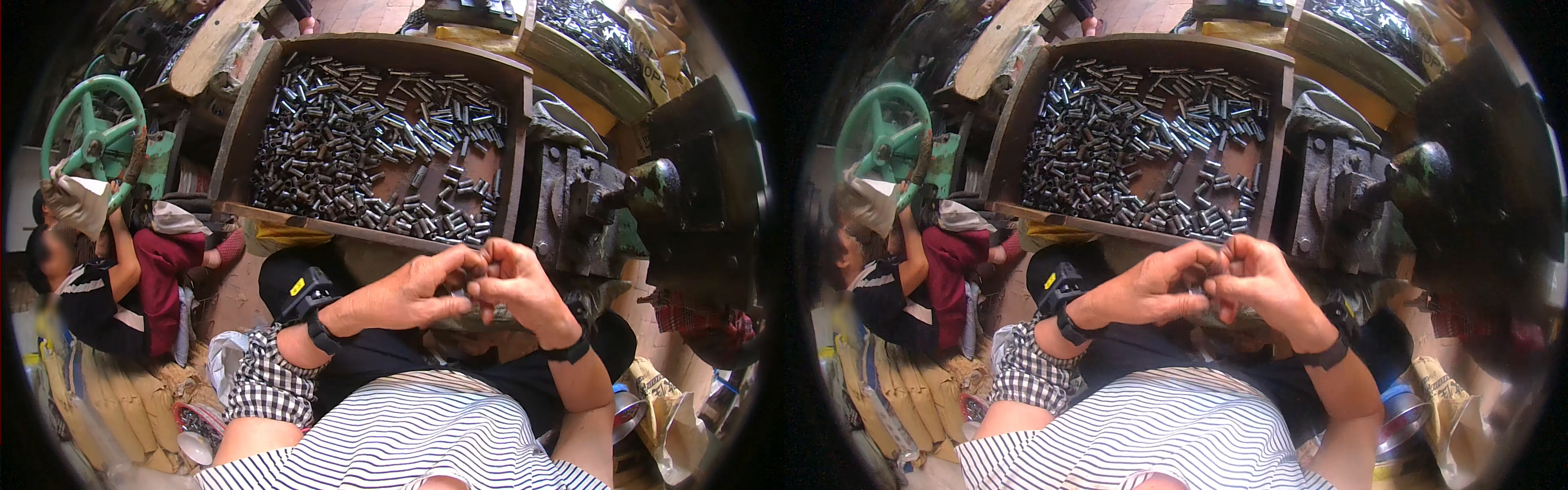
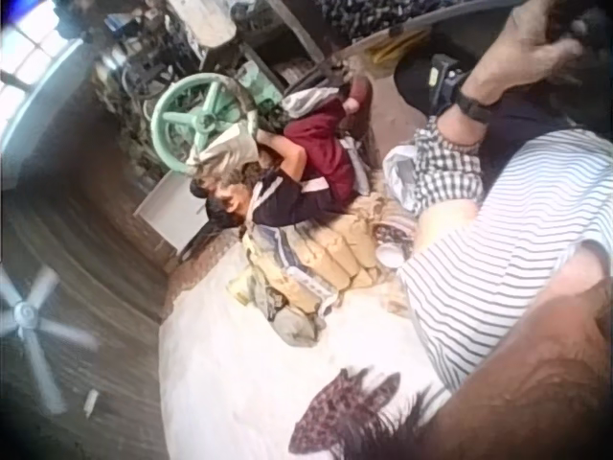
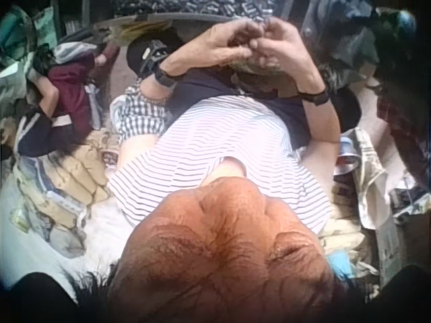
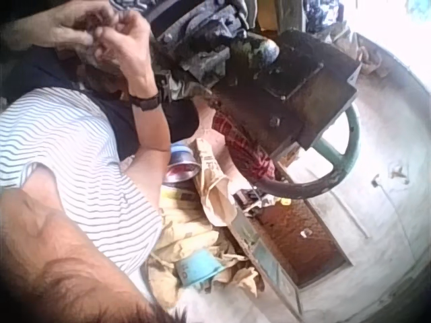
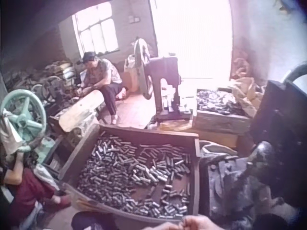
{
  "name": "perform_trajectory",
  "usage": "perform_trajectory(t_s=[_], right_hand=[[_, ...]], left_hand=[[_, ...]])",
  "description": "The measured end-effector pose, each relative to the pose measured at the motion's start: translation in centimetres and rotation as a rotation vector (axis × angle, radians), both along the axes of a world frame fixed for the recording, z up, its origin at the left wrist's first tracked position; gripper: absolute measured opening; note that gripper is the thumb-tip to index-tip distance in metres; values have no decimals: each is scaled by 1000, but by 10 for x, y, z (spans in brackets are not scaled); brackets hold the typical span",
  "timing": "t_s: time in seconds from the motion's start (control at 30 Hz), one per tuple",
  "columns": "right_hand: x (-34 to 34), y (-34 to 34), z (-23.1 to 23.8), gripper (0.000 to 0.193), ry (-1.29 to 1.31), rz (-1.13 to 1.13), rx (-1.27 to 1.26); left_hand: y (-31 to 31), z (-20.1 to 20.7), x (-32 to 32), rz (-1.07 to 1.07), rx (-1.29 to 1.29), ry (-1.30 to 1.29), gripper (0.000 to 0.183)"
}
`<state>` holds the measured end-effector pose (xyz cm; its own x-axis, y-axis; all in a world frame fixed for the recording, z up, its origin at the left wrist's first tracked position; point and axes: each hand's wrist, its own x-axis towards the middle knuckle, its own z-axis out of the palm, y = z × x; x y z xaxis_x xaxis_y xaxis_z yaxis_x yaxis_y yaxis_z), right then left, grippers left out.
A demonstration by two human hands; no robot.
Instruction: Inserting small metal cylindrical parts into a mechanical press or fixture for processing.
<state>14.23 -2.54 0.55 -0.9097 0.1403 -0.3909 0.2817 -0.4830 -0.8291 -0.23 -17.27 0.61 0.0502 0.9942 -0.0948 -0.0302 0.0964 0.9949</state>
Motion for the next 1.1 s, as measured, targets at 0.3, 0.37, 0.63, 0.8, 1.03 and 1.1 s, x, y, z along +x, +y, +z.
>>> perform_trajectory(t_s=[0.3, 0.37, 0.63, 0.8, 1.03, 1.1], right_hand=[[-132, 25, -44, 12, 381, 206, 1912], [-143, 26, -53, 10, 381, 345, 1982], [-135, 40, -57, 11, 227, 396, 1880], [-116, 37, -60, 20, 185, 209, 1794], [-91, 23, -60, 17, 241, -59, 1383], [-85, 15, -53, 17, 229, -135, 1296]], left_hand=[[-7, -30, -85, 683, -86, -447, 23], [-3, -30, -90, 625, -76, 103, 20], [25, -58, -93, 443, -188, 1249, 21], [35, -59, -94, 337, -245, 1252, 19], [39, -68, -80, 439, -121, 1225, 18], [34, -69, -74, 493, -121, 1142, 20]])
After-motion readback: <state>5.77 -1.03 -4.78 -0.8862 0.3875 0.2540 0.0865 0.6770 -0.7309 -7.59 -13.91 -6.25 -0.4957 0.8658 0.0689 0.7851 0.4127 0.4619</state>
